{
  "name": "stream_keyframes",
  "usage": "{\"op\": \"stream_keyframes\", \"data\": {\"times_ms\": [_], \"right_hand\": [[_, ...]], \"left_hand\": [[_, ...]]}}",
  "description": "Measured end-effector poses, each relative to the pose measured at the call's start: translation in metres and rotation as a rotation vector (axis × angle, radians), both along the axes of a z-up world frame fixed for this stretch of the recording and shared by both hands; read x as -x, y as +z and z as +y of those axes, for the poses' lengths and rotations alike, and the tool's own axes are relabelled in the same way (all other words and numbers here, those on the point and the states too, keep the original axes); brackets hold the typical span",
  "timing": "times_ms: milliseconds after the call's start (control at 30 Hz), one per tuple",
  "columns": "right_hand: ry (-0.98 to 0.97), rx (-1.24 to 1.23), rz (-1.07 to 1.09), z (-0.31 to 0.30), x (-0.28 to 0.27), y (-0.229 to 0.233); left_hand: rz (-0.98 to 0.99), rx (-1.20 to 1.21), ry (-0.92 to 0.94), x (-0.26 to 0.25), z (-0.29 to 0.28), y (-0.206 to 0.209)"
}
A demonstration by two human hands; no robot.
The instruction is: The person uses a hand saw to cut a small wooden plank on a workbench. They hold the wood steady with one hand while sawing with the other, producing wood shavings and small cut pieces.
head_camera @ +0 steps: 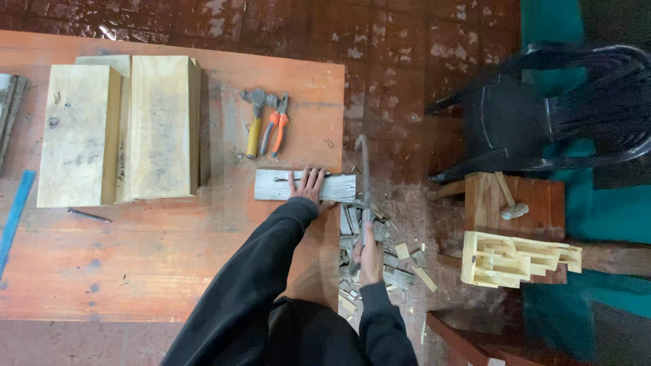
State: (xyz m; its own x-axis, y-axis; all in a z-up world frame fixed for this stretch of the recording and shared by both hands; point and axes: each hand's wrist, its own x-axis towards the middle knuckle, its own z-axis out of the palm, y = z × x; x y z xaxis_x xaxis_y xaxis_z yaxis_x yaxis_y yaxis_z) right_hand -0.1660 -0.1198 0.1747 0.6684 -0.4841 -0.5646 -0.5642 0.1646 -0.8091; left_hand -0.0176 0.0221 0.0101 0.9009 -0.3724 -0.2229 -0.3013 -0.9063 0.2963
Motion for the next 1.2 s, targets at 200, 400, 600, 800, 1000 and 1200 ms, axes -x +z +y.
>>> {"op": "stream_keyframes", "data": {"times_ms": [200, 400, 600, 800, 1000, 1200], "right_hand": [[-0.163, -0.155, -0.146, -0.006, -0.035, -0.033], [-0.043, 0.063, 0.049, 0.007, 0.069, -0.008], [-0.065, 0.062, 0.036, 0.01, -0.005, 0.026], [-0.075, -0.19, 0.012, 0.008, -0.025, 0.09], [0.255, -0.139, -0.045, -0.023, 0.019, 0.07], [0.037, 0.09, -0.159, -0.01, -0.044, 0.093]], "left_hand": [[-0.003, -0.038, 0.008, 0.003, -0.002, 0.007], [-0.031, -0.039, -0.008, 0.003, -0.002, 0.001], [-0.074, -0.04, -0.023, 0.005, 0.001, 0.005], [-0.133, -0.018, -0.008, 0.008, 0.001, 0.01], [-0.205, -0.005, 0.019, 0.006, -0.004, -0.018], [-0.094, -0.011, -0.003, 0.008, 0.001, 0.011]]}}
